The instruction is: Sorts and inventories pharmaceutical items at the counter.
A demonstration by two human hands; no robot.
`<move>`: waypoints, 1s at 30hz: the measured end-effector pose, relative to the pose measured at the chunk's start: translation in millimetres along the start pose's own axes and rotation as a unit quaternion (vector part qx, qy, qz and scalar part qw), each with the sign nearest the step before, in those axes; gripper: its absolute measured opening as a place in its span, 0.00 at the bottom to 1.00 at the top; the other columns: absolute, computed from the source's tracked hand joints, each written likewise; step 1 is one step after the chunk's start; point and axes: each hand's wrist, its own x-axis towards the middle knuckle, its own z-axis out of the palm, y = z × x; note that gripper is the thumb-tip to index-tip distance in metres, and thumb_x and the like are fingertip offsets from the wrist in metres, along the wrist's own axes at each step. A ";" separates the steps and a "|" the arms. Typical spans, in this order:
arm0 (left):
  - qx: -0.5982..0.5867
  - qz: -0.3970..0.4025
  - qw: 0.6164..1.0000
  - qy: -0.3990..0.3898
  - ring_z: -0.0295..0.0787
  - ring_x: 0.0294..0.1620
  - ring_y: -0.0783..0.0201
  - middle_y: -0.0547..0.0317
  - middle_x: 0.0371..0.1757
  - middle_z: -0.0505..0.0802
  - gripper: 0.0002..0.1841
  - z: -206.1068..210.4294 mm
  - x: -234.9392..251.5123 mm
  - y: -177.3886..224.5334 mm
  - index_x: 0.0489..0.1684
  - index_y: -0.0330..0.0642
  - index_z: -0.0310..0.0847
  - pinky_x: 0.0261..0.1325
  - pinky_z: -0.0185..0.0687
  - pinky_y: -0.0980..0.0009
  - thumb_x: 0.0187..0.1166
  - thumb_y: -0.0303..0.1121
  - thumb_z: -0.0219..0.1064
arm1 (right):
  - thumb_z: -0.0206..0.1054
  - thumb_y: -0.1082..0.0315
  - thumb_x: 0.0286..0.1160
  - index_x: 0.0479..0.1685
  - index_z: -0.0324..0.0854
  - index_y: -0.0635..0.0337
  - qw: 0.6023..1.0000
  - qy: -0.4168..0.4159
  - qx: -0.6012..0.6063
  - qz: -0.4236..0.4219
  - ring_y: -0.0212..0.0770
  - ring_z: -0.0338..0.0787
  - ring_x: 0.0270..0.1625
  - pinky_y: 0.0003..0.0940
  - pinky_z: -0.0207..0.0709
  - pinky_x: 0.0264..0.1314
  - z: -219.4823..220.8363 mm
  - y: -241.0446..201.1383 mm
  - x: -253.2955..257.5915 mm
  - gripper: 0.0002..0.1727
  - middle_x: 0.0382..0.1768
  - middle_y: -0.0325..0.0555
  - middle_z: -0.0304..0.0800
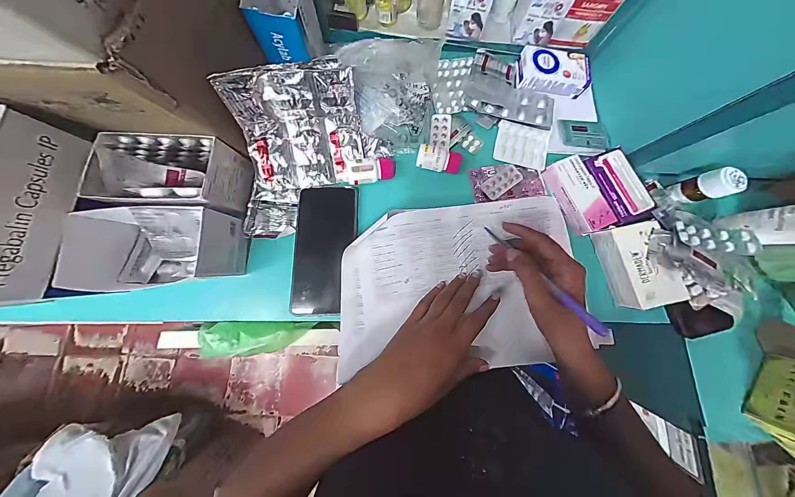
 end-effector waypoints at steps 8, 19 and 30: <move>-0.021 0.007 1.000 0.002 0.56 0.93 0.45 0.40 0.92 0.62 0.36 1.6 -0.9 -4.1 0.91 0.48 0.60 0.91 0.53 0.49 0.85 0.53 0.61 | 0.68 0.76 0.68 0.42 0.89 0.69 0.998 0.031 -0.035 -0.033 0.19 0.88 0.33 0.15 0.84 0.37 19.3 25.7 10.5 0.08 0.35 0.36 0.93; -0.059 0.003 0.998 -0.011 0.53 0.94 0.44 0.39 0.93 0.60 0.37 -4.3 0.3 -3.8 0.92 0.47 0.58 0.92 0.51 0.48 0.85 0.50 0.63 | 0.66 0.76 0.71 0.42 0.88 0.72 0.996 0.045 -0.052 -0.060 0.20 0.88 0.35 0.15 0.84 0.39 18.4 29.9 8.3 0.08 0.36 0.39 0.93; -0.063 0.009 0.998 -0.010 0.51 0.94 0.44 0.39 0.92 0.60 0.37 -4.5 -1.1 -4.5 0.92 0.46 0.58 0.93 0.48 0.49 0.85 0.49 0.64 | 0.63 0.77 0.73 0.43 0.87 0.66 0.998 0.034 0.004 -0.049 0.20 0.88 0.33 0.16 0.84 0.36 14.6 30.3 8.7 0.08 0.35 0.31 0.92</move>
